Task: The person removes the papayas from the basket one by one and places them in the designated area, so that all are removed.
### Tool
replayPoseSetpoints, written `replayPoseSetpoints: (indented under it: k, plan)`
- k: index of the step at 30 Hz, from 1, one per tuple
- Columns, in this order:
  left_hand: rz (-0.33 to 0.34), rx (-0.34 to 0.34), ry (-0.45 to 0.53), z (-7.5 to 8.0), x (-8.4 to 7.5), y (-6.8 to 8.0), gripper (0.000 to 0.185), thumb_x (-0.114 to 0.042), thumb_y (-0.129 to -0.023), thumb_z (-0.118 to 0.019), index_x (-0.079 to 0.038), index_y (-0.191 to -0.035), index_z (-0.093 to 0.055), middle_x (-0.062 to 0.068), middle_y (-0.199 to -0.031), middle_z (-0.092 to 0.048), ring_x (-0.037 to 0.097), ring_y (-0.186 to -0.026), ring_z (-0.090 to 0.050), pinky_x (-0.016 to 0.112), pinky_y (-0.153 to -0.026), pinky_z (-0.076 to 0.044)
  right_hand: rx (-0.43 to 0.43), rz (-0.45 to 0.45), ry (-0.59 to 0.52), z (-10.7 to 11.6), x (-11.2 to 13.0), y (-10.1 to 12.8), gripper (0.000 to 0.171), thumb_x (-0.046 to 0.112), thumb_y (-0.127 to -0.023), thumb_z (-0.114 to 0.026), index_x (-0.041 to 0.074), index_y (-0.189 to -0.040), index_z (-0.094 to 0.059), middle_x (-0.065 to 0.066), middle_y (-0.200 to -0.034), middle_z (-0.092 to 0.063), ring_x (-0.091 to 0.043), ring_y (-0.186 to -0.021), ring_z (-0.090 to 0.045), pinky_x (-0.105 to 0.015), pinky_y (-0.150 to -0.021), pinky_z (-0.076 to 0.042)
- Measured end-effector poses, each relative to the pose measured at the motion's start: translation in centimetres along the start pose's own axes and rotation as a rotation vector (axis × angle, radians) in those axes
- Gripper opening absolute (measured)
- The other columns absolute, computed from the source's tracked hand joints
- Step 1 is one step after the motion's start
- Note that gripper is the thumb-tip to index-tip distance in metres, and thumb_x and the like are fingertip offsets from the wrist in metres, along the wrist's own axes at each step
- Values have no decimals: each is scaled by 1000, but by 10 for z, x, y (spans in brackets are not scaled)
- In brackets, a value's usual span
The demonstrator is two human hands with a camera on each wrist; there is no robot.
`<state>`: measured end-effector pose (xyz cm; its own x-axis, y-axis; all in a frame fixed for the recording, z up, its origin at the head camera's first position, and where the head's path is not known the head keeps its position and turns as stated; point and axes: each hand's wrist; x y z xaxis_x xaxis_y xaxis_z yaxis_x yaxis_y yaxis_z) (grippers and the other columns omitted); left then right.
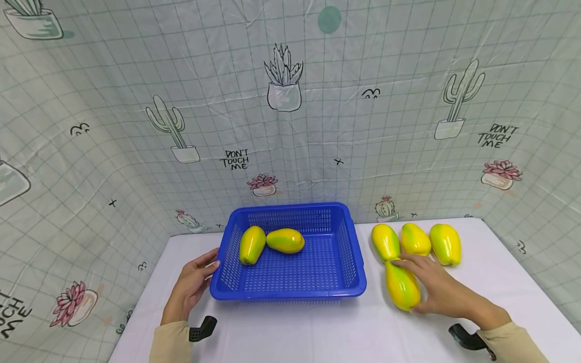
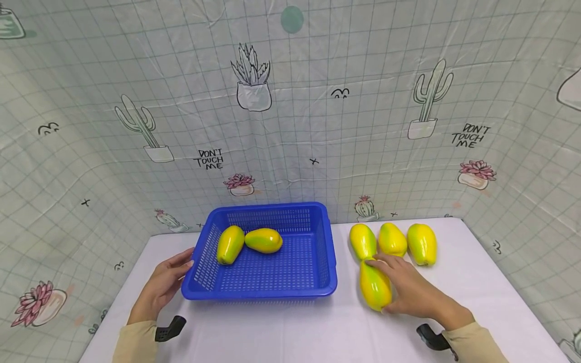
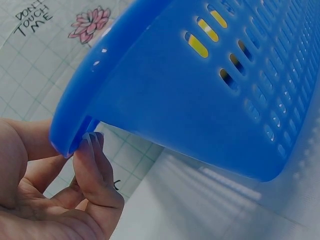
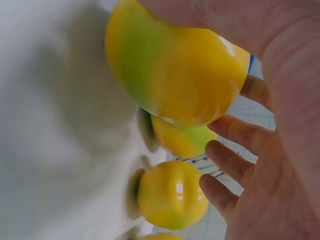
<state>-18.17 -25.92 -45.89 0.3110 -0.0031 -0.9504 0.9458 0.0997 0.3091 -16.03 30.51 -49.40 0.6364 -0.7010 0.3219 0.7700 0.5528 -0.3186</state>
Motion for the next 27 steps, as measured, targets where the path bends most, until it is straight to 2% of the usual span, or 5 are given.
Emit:
replayPoseSetpoints:
  k: [3, 6, 11, 23, 27]
  plan:
    - [3, -4, -4, 0, 1, 0, 54, -1, -108, -54, 4, -160, -40, 23, -156, -45, 9, -99, -66, 22, -81, -56, 5, -2, 36, 0, 0, 1, 107, 23, -49, -106, 14, -144, -58, -15, -143, -58, -39, -128, -55, -53, -101, -43]
    - [-3, -1, 2, 0, 1, 0, 54, -1, -108, -55, 5, -160, -40, 24, -157, -45, 9, -97, -66, 22, -80, -56, 8, -5, 50, -1, -1, 3, 107, 25, -50, -106, 13, -144, -58, -14, -143, -58, -38, -127, -56, -38, -106, -42]
    - [-7, -3, 2, 0, 0, 0, 54, -2, -108, -56, 4, -160, -40, 22, -154, -47, 9, -98, -66, 22, -81, -56, -5, 13, 30, -3, -4, 5, 107, 24, -51, -106, 10, -145, -57, -14, -142, -58, -38, -125, -55, -6, -112, -14]
    - [7, -12, -11, 0, -1, 1, 53, -2, -108, -55, 4, -159, -41, 24, -158, -44, 8, -98, -65, 21, -82, -56, 10, 29, 32, -3, -8, 6, 106, 28, -54, -105, 9, -146, -55, -15, -144, -57, -37, -124, -55, -4, -111, -13]
    - [11, -11, -10, -1, 0, 1, 53, -2, -108, -55, 3, -160, -41, 24, -158, -43, 8, -99, -65, 21, -82, -56, 21, 23, 39, -2, -8, 5, 105, 30, -56, -104, 9, -147, -55, -15, -144, -57, -37, -125, -55, -7, -111, -20]
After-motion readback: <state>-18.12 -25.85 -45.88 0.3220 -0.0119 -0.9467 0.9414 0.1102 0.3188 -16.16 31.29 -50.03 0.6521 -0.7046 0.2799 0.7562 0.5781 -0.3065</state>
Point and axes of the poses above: each hand's wrist, its own y-axis away from the middle knuckle, its own z-axis out of the back of the hand, x = y × z
